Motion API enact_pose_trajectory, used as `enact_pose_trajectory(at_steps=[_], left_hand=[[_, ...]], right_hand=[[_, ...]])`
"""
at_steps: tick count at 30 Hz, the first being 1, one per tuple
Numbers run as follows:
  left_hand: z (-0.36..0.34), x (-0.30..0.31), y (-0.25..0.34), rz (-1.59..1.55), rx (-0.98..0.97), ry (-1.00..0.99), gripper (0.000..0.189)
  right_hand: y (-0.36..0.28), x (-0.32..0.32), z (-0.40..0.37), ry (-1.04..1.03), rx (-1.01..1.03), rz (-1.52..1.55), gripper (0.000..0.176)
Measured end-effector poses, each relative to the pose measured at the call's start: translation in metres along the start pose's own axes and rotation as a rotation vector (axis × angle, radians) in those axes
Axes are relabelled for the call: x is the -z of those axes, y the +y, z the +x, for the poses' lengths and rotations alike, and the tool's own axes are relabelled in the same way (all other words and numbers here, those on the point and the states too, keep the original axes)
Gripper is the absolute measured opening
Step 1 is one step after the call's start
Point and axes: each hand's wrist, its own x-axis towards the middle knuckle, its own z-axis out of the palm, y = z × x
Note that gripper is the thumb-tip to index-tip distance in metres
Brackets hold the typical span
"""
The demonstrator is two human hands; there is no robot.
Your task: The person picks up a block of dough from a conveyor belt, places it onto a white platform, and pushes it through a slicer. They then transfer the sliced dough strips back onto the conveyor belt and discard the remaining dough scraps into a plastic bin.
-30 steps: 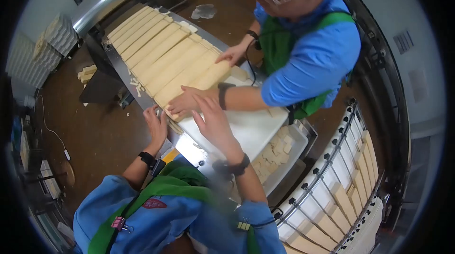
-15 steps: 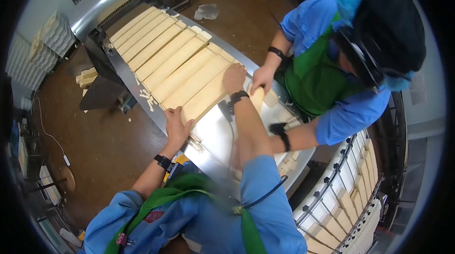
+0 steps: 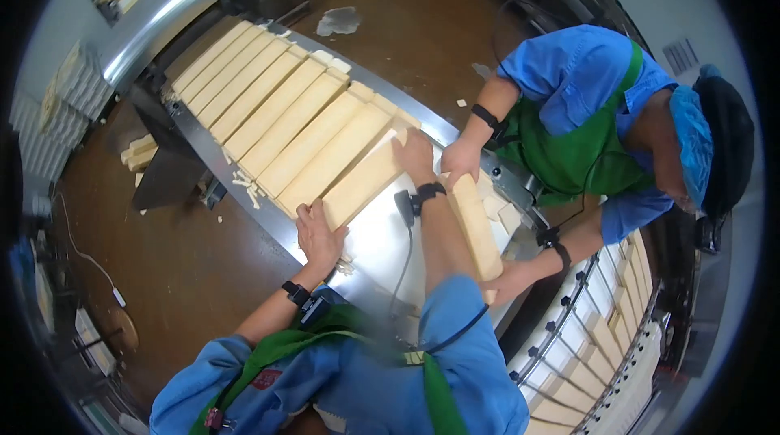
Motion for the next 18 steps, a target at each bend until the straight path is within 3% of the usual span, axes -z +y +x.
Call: enact_pose_trajectory(at_steps=[4,8,9,10,12,14,18], left_hand=[[-0.009,-0.009,0.006,0.058,-0.251,-0.044,0.075],[-0.010,-0.016,0.010,0.024,-0.551,-0.312,0.084],[-0.005,-0.020,0.007,0.018,-0.601,-0.395,0.094],[-0.005,-0.016,0.017,0.057,-0.595,-0.443,0.102],[-0.010,-0.023,0.025,0.058,-0.652,-0.511,0.106],[-0.019,-0.036,0.037,0.240,-0.561,-0.529,0.104],[-0.033,-0.055,0.037,0.189,-0.651,-0.456,0.099]], right_hand=[[0.038,0.049,-0.095,0.137,-0.204,-0.035,0.048],[0.089,0.075,-0.212,0.394,-0.460,-0.029,0.045],[0.099,0.079,-0.232,0.268,-0.458,-0.205,0.043],[0.104,0.078,-0.246,0.125,-0.460,-0.365,0.042],[0.115,0.040,-0.263,0.434,-0.502,-0.315,0.042],[0.086,0.067,-0.268,0.382,-0.646,-0.161,0.045],[0.067,0.106,-0.301,0.339,-0.791,0.000,0.050]])
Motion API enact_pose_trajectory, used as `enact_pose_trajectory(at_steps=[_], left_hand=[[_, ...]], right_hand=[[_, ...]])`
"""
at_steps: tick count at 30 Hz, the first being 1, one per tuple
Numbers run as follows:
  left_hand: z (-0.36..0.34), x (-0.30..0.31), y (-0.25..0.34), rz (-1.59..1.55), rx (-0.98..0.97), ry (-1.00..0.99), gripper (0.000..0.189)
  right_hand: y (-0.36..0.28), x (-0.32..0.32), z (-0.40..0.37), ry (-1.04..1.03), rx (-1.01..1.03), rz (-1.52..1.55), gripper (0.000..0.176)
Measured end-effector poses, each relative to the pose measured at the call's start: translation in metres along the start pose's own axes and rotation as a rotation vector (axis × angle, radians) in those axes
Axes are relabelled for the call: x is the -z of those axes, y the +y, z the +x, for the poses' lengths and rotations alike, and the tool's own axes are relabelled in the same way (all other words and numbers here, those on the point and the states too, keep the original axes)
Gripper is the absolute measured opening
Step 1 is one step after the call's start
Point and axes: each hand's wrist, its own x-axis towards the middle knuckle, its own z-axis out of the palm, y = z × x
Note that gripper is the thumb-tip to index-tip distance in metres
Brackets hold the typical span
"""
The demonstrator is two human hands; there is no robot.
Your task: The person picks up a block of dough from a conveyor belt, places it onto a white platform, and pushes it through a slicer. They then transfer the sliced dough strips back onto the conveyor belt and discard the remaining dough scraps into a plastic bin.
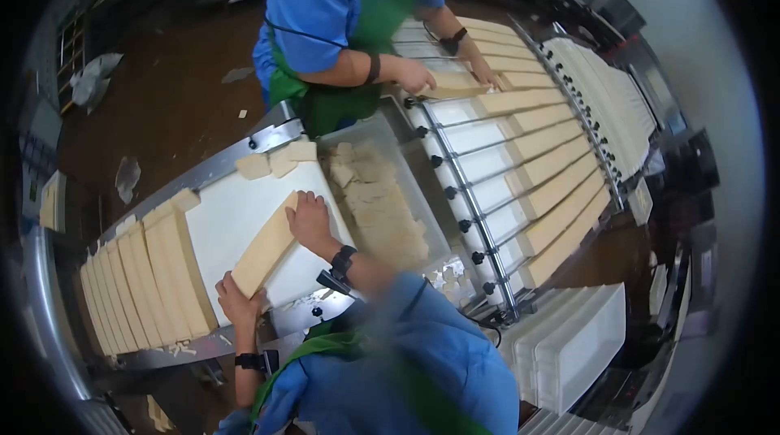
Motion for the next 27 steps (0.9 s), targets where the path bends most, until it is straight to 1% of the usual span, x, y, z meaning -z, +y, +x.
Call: enact_pose_trajectory(at_steps=[2,3,5,6,7,8,9,11,12,13,15,16,18,19,20,21,22,23,24,25,27], left_hand=[[-0.009,0.001,0.031,-0.039,-0.019,0.058,0.087],[-0.011,-0.006,0.053,-0.032,-0.035,0.051,0.087],[-0.010,-0.023,0.111,-0.068,-0.143,0.174,0.079],[-0.008,-0.033,0.138,-0.065,-0.158,0.168,0.079],[-0.006,-0.044,0.165,-0.116,-0.221,0.210,0.077],[-0.002,-0.057,0.194,-0.167,-0.283,0.252,0.076],[0.002,-0.069,0.223,-0.176,-0.334,0.243,0.077],[0.012,-0.091,0.284,-0.179,-0.434,0.211,0.080],[0.016,-0.099,0.316,-0.172,-0.482,0.186,0.082],[0.018,-0.106,0.347,-0.173,-0.487,0.183,0.082],[0.022,-0.114,0.408,-0.102,-0.583,0.087,0.085],[0.025,-0.123,0.433,-0.101,-0.587,0.086,0.085],[0.031,-0.141,0.476,-0.127,-0.638,0.005,0.087],[0.036,-0.151,0.494,-0.079,-0.676,0.049,0.085],[0.040,-0.160,0.510,-0.076,-0.681,0.048,0.085],[0.044,-0.165,0.525,-0.050,-0.693,0.004,0.084],[0.048,-0.170,0.538,-0.023,-0.706,-0.040,0.083],[0.052,-0.176,0.548,-0.015,-0.714,-0.041,0.083],[0.057,-0.183,0.557,0.016,-0.736,-0.084,0.083],[0.061,-0.188,0.566,0.048,-0.755,-0.127,0.082],[0.066,-0.195,0.581,0.100,-0.741,-0.161,0.085]], right_hand=[[0.024,0.017,-0.008,0.060,0.008,0.114,0.052],[0.040,0.030,-0.011,0.069,-0.007,0.119,0.052],[0.083,0.064,-0.020,0.412,-0.072,0.244,0.052],[0.104,0.083,-0.019,0.496,-0.080,0.203,0.052],[0.127,0.104,-0.012,0.577,-0.084,0.159,0.052],[0.154,0.125,-0.005,0.609,-0.115,0.130,0.050],[0.179,0.149,0.003,0.638,-0.145,0.101,0.048],[0.226,0.200,0.018,0.674,-0.268,0.149,0.045],[0.255,0.216,0.027,0.753,-0.249,0.159,0.044],[0.284,0.231,0.036,0.832,-0.229,0.169,0.043],[0.350,0.253,0.057,0.877,-0.268,0.082,0.044],[0.377,0.262,0.066,0.879,-0.271,0.081,0.044],[0.426,0.279,0.082,0.836,-0.372,0.061,0.047],[0.445,0.286,0.088,0.839,-0.377,0.062,0.047],[0.464,0.292,0.095,0.748,-0.432,0.072,0.052],[0.477,0.296,0.100,0.655,-0.488,0.085,0.057],[0.489,0.298,0.107,0.659,-0.494,0.092,0.057],[0.501,0.299,0.113,0.503,-0.584,0.045,0.064],[0.508,0.302,0.117,0.343,-0.667,-0.002,0.070],[0.515,0.304,0.119,0.345,-0.671,0.005,0.070],[0.523,0.308,0.121,0.153,-0.621,-0.149,0.081]])
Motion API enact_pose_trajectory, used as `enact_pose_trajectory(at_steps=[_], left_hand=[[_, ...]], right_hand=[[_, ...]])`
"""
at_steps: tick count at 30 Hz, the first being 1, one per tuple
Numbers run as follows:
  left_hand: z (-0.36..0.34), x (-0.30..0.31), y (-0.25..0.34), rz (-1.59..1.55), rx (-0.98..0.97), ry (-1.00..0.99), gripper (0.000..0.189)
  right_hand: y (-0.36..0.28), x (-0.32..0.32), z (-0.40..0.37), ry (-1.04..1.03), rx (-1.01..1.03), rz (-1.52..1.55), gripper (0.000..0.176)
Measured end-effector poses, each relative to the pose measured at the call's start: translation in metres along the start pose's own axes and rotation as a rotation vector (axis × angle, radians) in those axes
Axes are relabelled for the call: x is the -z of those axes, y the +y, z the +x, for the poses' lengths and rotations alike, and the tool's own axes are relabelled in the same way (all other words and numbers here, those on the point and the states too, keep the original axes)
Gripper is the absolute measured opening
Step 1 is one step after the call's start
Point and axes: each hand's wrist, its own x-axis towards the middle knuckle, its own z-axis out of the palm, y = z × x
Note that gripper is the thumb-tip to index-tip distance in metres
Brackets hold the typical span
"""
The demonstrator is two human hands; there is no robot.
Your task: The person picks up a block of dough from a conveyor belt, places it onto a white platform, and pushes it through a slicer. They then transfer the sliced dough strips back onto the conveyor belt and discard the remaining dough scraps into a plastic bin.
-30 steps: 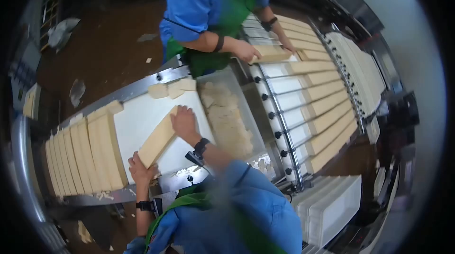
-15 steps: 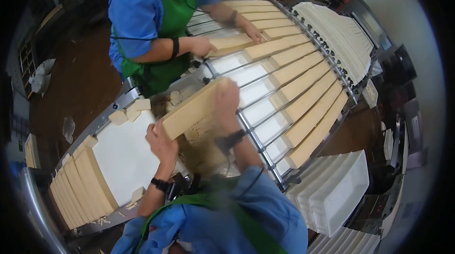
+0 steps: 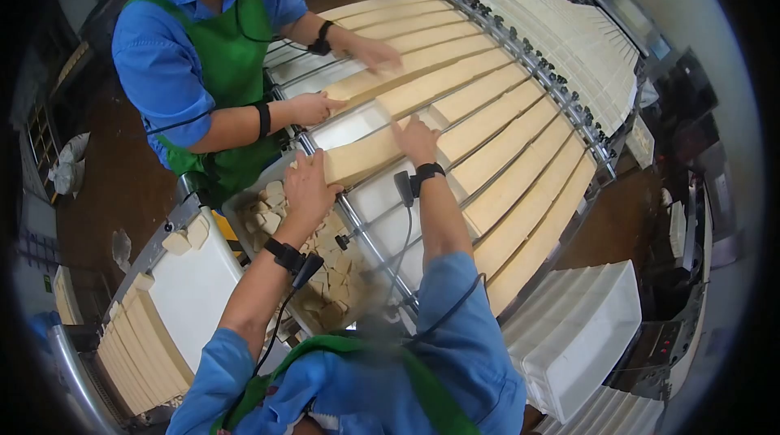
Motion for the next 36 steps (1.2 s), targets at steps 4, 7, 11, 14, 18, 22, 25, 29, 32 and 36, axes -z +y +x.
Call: enact_pose_trajectory(at_steps=[4,7,11,14,18,22,25,29,32,36], left_hand=[[0.003,0.006,0.006,-0.043,-0.005,-0.049,0.090],[0.002,0.002,0.011,-0.201,0.070,0.063,0.091],[0.017,-0.040,0.000,-0.312,0.201,0.198,0.088],[0.025,-0.065,0.003,-0.451,0.274,0.249,0.077],[0.028,-0.070,-0.006,-0.532,0.324,0.211,0.060],[0.031,-0.084,-0.042,-0.819,0.375,0.098,0.042],[0.007,-0.065,-0.046,-0.808,0.345,0.276,0.042],[-0.064,-0.041,-0.089,-0.701,0.197,0.481,0.049],[-0.143,0.018,-0.123,-0.457,0.164,0.551,0.048],[-0.260,0.039,-0.195,-0.445,0.140,0.225,0.025]], right_hand=[[0.006,0.008,0.002,-0.022,-0.046,0.002,0.083],[0.004,0.014,0.001,0.035,-0.058,0.037,0.081],[-0.002,0.008,-0.021,0.415,0.060,-0.062,0.072],[-0.019,-0.011,-0.049,0.510,0.174,-0.149,0.067],[-0.062,-0.036,-0.098,0.273,0.318,0.025,0.067],[-0.079,-0.062,-0.125,0.210,0.526,0.087,0.072],[-0.083,-0.060,-0.129,0.170,0.547,-0.104,0.075],[-0.096,-0.056,-0.142,0.121,0.399,-0.199,0.076],[-0.119,-0.049,-0.161,0.188,0.457,-0.127,0.072],[-0.190,-0.044,-0.230,0.194,0.657,0.068,0.054]])
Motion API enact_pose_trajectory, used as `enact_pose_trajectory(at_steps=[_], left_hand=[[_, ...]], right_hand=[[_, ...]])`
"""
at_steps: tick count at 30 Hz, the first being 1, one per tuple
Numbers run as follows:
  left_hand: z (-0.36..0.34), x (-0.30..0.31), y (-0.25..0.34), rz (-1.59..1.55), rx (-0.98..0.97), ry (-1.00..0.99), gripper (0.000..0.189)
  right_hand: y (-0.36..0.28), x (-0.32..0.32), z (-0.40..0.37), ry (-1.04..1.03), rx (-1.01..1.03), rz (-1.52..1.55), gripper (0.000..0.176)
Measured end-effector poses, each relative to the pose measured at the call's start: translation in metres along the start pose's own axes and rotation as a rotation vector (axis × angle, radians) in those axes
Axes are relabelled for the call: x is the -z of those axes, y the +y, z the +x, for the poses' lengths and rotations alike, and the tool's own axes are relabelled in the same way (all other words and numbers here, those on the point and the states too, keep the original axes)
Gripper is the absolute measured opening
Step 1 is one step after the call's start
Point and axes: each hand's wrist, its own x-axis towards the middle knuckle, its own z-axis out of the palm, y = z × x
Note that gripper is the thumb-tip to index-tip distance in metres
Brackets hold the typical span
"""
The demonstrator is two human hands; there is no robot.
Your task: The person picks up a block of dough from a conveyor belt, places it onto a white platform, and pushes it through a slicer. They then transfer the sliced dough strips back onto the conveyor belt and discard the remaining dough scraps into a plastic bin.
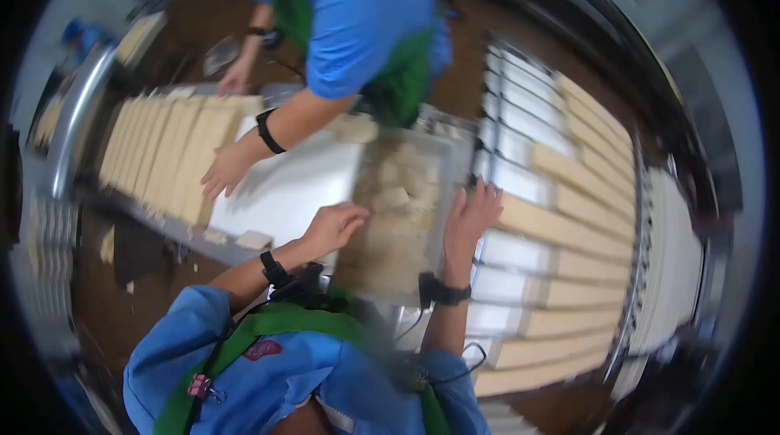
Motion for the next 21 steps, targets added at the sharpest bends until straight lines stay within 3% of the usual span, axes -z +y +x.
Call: enact_pose_trajectory(at_steps=[2,3,5,6,8,9,11,13,14,17,19,21], left_hand=[[-0.045,0.046,-0.016,0.020,0.055,0.037,0.018],[-0.067,0.065,-0.022,0.012,0.053,0.010,0.013],[-0.116,0.084,-0.047,0.035,0.125,0.071,0.012],[-0.140,0.091,-0.054,-0.006,0.238,0.245,0.012],[-0.178,0.109,-0.063,-0.079,0.433,0.564,0.013],[-0.193,0.118,-0.070,-0.077,0.447,0.585,0.013],[-0.221,0.132,-0.089,-0.040,0.795,0.974,0.019],[-0.246,0.152,-0.113,0.099,0.855,1.030,0.026],[-0.255,0.164,-0.127,0.241,0.902,1.065,0.034],[-0.274,0.194,-0.168,0.183,0.943,1.086,0.049],[-0.274,0.212,-0.190,0.282,0.924,1.070,0.054],[-0.271,0.229,-0.202,0.384,0.902,1.047,0.058]], right_hand=[[-0.063,0.002,-0.013,0.088,0.116,0.497,0.035],[-0.094,0.002,-0.023,0.058,0.165,0.530,0.035],[-0.155,-0.003,-0.046,-0.155,0.243,0.756,0.027],[-0.183,-0.009,-0.056,-0.176,0.276,0.772,0.027],[-0.232,-0.019,-0.080,-0.327,0.558,0.924,0.025],[-0.259,-0.017,-0.091,-0.388,0.638,0.968,0.021],[-0.306,-0.020,-0.105,-0.461,0.733,1.010,0.020],[-0.346,-0.029,-0.120,-0.643,0.889,1.034,0.023],[-0.366,-0.034,-0.125,-0.649,0.900,1.034,0.023],[-0.425,-0.061,-0.131,-0.676,1.035,0.954,0.033],[-0.465,-0.088,-0.129,-0.562,1.162,0.797,0.043],[-0.506,-0.104,-0.124,-0.584,1.156,0.771,0.047]])
